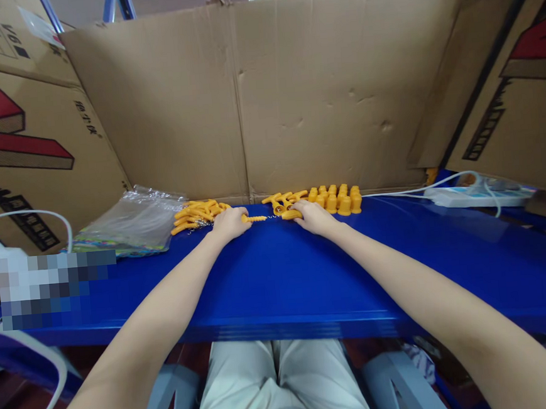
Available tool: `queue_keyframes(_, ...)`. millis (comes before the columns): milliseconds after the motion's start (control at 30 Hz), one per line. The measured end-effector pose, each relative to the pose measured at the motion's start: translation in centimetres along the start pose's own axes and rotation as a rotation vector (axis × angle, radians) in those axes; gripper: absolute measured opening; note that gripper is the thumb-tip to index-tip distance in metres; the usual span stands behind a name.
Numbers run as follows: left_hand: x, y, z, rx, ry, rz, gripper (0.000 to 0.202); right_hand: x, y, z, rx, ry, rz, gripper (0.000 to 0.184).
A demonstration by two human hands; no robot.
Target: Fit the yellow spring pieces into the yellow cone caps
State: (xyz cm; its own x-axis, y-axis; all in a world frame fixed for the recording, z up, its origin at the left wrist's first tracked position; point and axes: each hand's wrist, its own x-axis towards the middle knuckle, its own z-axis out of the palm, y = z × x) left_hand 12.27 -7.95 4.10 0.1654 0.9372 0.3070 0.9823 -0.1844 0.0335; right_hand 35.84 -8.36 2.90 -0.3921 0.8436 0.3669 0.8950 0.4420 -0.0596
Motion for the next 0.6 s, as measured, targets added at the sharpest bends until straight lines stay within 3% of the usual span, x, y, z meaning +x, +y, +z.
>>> queue_keyframes(600, -0.7, 1.5, 0.4, -0.102, -0.006, 0.064, 0.04, 0.7, 1.0, 2.6, 0.207, 0.16, -0.276, 0.035)
